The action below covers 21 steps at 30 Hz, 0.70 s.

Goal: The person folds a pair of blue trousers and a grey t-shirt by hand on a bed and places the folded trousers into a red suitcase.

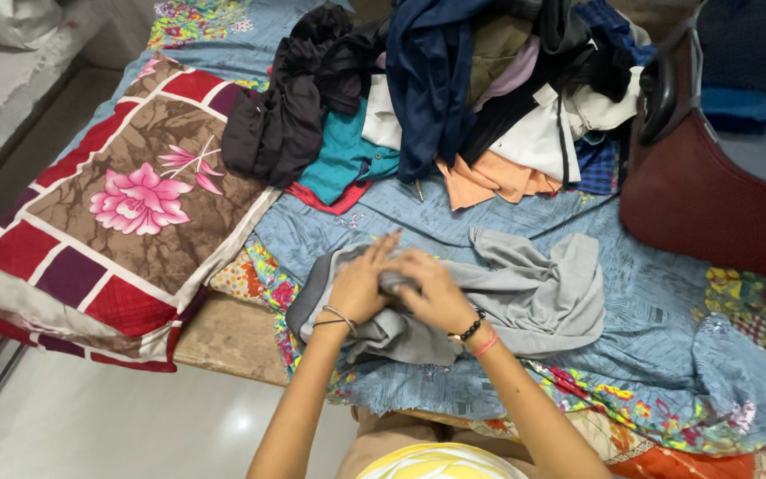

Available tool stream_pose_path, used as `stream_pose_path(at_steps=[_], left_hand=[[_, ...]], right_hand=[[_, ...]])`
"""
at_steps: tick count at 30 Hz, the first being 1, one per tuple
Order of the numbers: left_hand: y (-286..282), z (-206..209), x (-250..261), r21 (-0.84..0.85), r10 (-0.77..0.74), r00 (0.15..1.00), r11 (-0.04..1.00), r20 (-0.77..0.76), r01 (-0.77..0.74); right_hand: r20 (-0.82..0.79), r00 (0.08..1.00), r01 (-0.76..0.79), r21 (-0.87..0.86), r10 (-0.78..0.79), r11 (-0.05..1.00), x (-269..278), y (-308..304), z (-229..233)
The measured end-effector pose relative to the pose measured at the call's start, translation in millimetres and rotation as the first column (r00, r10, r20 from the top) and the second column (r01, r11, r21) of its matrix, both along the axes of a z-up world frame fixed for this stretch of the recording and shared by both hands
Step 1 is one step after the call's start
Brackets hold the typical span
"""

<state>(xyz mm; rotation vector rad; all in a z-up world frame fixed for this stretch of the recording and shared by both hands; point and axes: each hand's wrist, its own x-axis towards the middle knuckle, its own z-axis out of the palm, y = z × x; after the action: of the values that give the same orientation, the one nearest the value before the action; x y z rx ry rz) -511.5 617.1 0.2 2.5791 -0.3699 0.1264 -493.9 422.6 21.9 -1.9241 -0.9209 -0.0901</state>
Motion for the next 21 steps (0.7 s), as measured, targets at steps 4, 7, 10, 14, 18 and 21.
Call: stream_pose_path(at_steps=[4, 7, 10, 14, 18, 21], left_hand=[[13.4, -34.4, 22.4, -0.159, 0.047, 0.999, 0.986, 0.023, -0.042], [17.9, -41.3, 41.1, -0.076, 0.114, 0.974, 0.988, -0.198, -0.131], [19.2, -52.7, 57.0, 0.037, 0.134, 0.960, 0.991, -0.246, -0.128], [23.4, -70.6, 53.0, -0.028, 0.108, 0.987, 0.993, -0.122, -0.112], [22.2, -79.3, 40.3, -0.116, 0.187, 0.981, 0.974, -0.059, -0.193], [19.4, -78.3, 38.5, -0.118, 0.252, 0.968, 0.960, -0.014, -0.252]], right_hand=[[-0.179, 0.977, -0.122, -0.037, 0.114, 0.992, 18.2, -24.8, -12.3], [0.108, 0.968, 0.238, -0.110, -0.226, 0.965, 66.5, -73.6, -51.2], [0.260, 0.795, 0.605, -0.414, -0.549, 0.681, 90.9, -149.6, -92.0], [0.280, 0.691, 0.694, -0.515, -0.667, 0.503, 72.2, -228.6, -119.8], [0.266, 0.521, 0.650, -0.740, -0.811, 0.175, 37.7, -261.7, -108.9], [0.223, 0.338, 0.664, -0.745, -0.914, 0.064, 0.4, -287.4, -82.6]])
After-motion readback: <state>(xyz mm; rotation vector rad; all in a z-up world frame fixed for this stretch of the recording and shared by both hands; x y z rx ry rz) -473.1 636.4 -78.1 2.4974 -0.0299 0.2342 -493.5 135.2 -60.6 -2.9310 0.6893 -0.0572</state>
